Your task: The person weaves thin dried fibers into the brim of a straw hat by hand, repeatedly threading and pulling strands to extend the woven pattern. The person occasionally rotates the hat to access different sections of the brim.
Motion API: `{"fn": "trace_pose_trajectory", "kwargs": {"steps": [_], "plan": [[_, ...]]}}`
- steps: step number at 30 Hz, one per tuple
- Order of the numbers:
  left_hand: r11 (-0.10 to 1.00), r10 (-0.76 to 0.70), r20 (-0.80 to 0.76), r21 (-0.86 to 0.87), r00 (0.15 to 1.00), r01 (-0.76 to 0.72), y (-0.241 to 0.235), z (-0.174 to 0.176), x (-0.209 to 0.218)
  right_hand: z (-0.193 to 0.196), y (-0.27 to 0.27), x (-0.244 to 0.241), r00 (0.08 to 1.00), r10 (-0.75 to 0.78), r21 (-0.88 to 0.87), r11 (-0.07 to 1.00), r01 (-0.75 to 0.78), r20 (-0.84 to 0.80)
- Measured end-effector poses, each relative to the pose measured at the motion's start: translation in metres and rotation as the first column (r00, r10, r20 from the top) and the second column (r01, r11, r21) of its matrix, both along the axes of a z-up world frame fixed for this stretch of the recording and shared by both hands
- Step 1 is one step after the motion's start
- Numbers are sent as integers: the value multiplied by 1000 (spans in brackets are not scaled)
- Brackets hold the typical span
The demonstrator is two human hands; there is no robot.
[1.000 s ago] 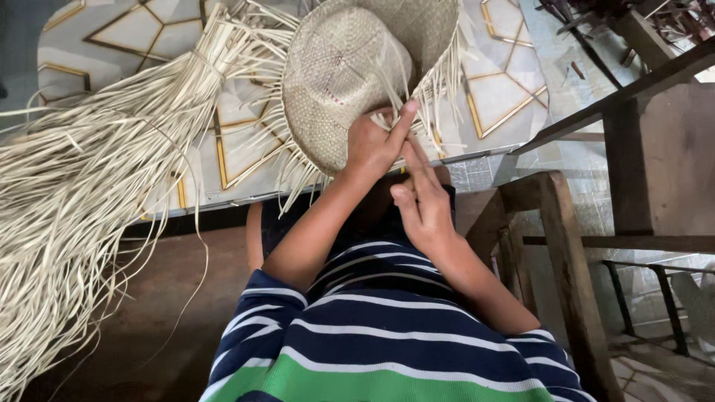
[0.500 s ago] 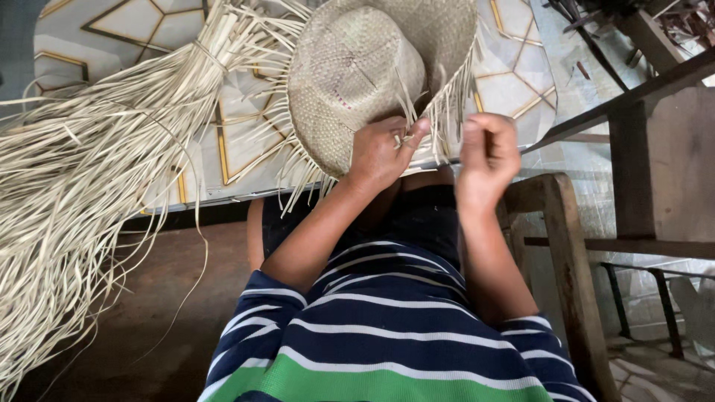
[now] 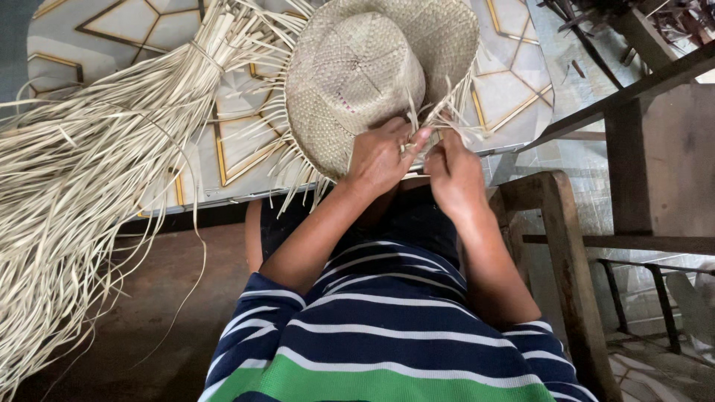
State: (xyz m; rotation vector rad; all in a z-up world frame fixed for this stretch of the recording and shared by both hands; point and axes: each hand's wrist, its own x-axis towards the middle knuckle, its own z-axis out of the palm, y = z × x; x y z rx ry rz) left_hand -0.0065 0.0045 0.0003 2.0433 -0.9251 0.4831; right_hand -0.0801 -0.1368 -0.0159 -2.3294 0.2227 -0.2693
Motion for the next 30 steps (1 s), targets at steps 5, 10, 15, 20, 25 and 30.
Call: {"fn": "trace_pose_trajectory", "kwargs": {"steps": [5, 10, 15, 20, 25, 30], "plan": [[999, -31, 68, 37, 997, 28, 5, 3, -5, 9, -30, 32, 983, -114, 42, 992, 122, -143], [981, -137, -113, 125, 984, 151, 11, 20, 2, 116, -24, 61, 993, 24, 120, 993, -10, -115], [964, -198, -730, -267, 654, -7, 18, 49, 11, 101, -78, 101, 681, -368, 362, 918, 160, 633], [968, -166, -735, -249, 657, -34, 22, 53, 13, 143, 0, 1, 630, -47, 205, 962, -181, 775], [896, -327, -515, -436, 792, 86, 20, 36, 16, 109, 6, -13, 882, 164, 10, 982, -188, 441], [916, -346, -462, -354, 817, 188, 8, 38, 22, 82, 10, 7, 998, 57, -102, 993, -53, 40]]}}
